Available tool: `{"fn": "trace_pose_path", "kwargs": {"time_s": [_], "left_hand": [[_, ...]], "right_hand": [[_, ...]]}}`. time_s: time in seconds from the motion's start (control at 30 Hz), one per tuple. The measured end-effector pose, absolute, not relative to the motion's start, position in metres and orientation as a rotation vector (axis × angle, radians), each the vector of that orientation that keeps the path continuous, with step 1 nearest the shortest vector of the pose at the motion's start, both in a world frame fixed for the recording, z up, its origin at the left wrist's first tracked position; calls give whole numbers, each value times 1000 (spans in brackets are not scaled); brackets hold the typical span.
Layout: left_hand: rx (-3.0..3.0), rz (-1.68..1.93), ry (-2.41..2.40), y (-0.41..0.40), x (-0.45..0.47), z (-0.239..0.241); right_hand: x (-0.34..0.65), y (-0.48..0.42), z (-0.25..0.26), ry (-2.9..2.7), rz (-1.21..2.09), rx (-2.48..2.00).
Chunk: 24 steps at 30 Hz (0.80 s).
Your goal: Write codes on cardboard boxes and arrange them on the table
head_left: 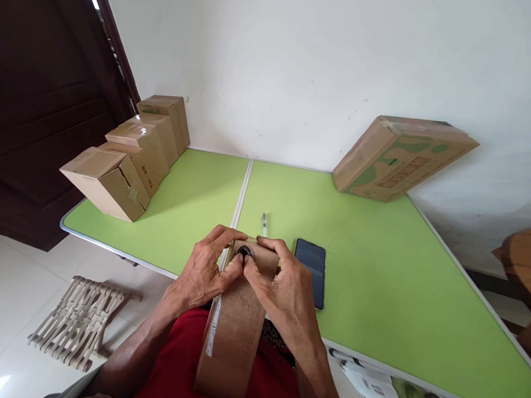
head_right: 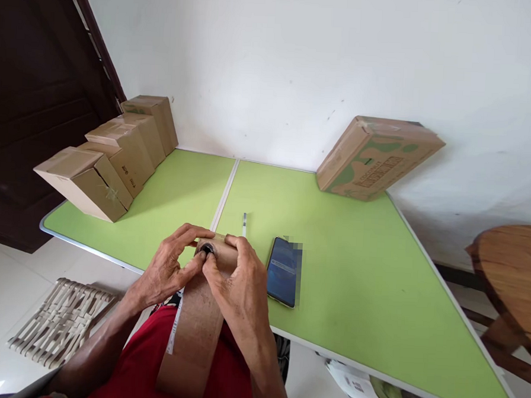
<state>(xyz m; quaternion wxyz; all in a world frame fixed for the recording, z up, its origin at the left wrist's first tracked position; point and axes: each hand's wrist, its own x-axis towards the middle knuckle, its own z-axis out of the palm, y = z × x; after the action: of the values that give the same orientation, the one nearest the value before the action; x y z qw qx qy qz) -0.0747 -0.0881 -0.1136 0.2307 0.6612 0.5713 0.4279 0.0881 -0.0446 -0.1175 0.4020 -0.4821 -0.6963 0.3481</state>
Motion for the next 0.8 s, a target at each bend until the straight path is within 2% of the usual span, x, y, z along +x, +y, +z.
{"fn": "trace_pose_path", "kwargs": {"time_s": [0.1, 0.27, 0.33, 0.43, 0.53, 0.67, 0.8], "left_hand": [[1794, 1181, 1619, -89, -70, -112], [1770, 1239, 1658, -94, -72, -121], [1757, 1292, 1642, -96, -75, -125], [1724, 1382, 1651, -96, -77, -129], [1669, 1451, 1670, -94, -73, -132], [1591, 1524, 1703, -92, -70, -136], [1558, 1542, 1704, -94, -72, -140]], "right_hand": [[94, -44, -119, -1765, 939, -1214], [125, -15, -138, -1511, 1313, -1107], [134, 5, -151, -1483, 1240, -1266], [131, 32, -172, -1754, 1026, -1592], [113, 49, -191, -1836, 979, -1691], [96, 57, -206, -1768, 1082, -1669], [108, 50, -193, -1574, 1338, -1455]]}}
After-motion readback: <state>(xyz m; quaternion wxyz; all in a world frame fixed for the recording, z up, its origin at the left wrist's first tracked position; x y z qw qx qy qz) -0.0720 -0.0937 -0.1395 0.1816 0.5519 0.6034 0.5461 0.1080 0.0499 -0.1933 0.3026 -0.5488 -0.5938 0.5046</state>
